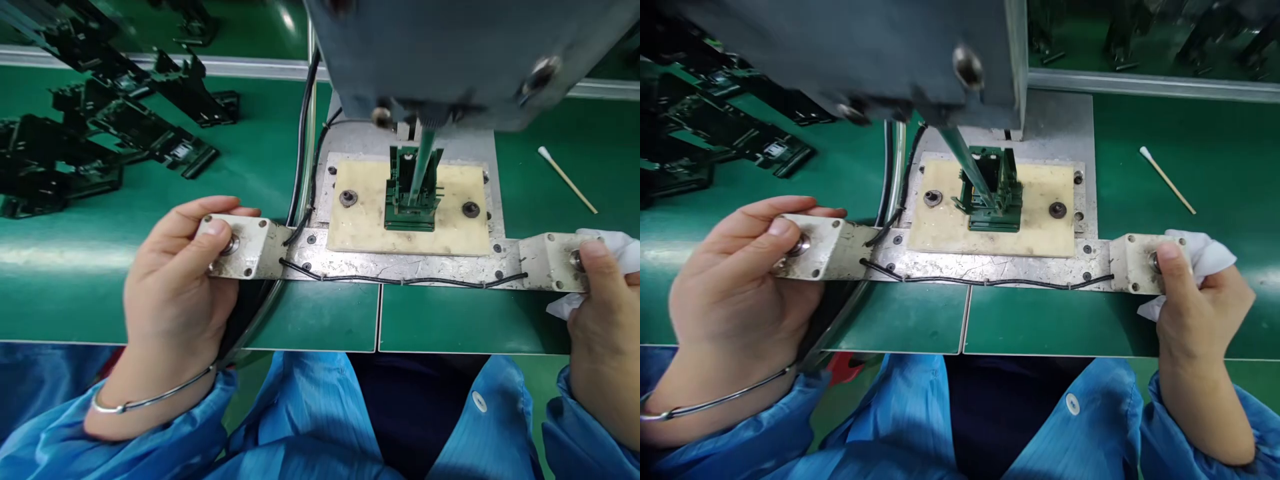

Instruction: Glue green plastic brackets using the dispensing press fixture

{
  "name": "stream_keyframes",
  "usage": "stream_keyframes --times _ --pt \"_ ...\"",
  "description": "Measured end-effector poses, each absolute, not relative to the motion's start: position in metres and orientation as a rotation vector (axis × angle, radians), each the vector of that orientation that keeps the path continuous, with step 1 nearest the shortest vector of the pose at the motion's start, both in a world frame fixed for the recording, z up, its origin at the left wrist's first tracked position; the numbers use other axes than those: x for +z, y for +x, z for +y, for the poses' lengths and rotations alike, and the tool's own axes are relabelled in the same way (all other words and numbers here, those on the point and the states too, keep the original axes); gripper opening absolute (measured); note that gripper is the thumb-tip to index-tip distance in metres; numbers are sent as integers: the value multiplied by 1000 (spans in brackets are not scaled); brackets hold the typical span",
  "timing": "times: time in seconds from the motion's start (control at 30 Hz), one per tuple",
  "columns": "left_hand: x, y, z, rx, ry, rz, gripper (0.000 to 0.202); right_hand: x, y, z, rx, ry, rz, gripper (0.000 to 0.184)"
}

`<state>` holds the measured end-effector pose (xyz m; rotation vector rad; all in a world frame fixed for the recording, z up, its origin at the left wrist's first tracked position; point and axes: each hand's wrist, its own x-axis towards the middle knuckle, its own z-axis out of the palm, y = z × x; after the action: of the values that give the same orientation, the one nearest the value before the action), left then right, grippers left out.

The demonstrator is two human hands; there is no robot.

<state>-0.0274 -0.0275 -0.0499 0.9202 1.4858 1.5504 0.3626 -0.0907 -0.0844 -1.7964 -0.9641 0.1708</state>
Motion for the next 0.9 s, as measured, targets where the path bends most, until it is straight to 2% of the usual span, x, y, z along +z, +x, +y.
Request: stream_keyframes --times 0.37,0.9 --pt "-45 -31 -25 1390 734 1464 47 -88 362 -84 306 -1871 -804 65" --pt "-35 -25 -26 1337 685 1495 28 -85 356 -79 361 -1805 -793 61"
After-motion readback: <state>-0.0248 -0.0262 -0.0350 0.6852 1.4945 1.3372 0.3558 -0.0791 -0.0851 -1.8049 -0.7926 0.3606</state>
